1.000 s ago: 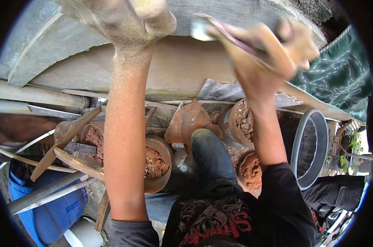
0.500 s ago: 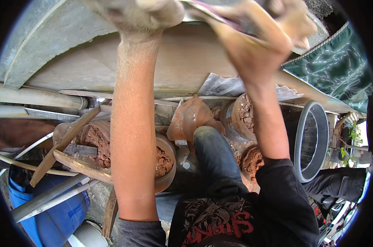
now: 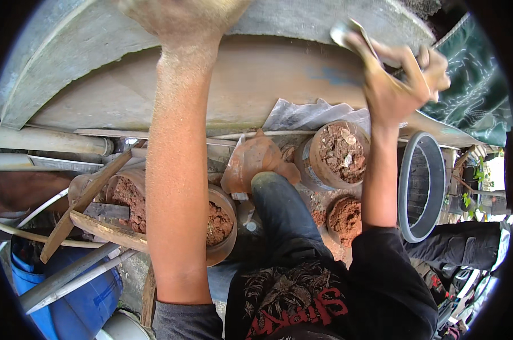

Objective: The person sands various sections of a concrete wall using sandpaper, occasionally rubbing and clapping their hands together to shake off dust.

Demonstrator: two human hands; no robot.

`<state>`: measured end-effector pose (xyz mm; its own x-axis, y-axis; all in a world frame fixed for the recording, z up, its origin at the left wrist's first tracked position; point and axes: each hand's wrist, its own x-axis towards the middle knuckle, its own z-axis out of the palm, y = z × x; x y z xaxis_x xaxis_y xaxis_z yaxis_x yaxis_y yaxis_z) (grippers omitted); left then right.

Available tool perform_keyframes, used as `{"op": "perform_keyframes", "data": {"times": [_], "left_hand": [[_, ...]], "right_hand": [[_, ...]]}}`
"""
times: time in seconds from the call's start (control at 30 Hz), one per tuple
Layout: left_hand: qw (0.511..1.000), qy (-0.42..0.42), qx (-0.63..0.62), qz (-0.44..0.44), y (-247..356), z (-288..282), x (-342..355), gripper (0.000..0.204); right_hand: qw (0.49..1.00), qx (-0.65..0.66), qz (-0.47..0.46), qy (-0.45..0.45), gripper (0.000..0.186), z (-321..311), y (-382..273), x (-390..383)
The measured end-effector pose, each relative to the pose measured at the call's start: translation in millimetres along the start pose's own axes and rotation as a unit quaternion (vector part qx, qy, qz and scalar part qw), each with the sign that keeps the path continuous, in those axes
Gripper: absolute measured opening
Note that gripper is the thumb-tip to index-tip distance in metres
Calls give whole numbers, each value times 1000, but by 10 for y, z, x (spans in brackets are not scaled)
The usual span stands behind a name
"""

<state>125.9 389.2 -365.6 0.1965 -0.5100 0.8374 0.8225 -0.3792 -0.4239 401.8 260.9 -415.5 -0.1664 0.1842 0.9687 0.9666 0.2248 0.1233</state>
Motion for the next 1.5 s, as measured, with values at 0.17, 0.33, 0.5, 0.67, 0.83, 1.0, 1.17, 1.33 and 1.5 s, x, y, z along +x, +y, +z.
{"op": "perform_keyframes", "data": {"times": [0.17,0.33,0.5,0.67,0.83,1.0,1.17,1.33,1.5], "left_hand": [[995,-50,12,-83,392,-25,73,37],[991,-44,9,-124,344,-164,141,35],[992,-37,-21,-118,464,-63,195,29],[990,14,-24,-137,436,-107,198,23],[984,-67,-11,-162,508,-118,164,44],[980,-85,-3,-178,465,-188,140,42],[981,-48,-25,-189,505,-93,150,35],[977,-65,-27,-203,565,-156,159,32],[976,-74,0,-203,548,-126,213,32]], "right_hand": [[992,107,-24,70,28,328,-48,225],[993,104,14,58,34,287,-288,228],[993,45,98,57,33,41,261,-18],[985,125,45,111,30,328,-353,532],[991,43,115,48,30,20,153,-32],[986,127,15,106,31,226,-90,617],[994,53,83,42,31,-74,298,104],[986,135,73,69,33,132,24,373],[994,42,47,92,35,-10,217,116]]}}
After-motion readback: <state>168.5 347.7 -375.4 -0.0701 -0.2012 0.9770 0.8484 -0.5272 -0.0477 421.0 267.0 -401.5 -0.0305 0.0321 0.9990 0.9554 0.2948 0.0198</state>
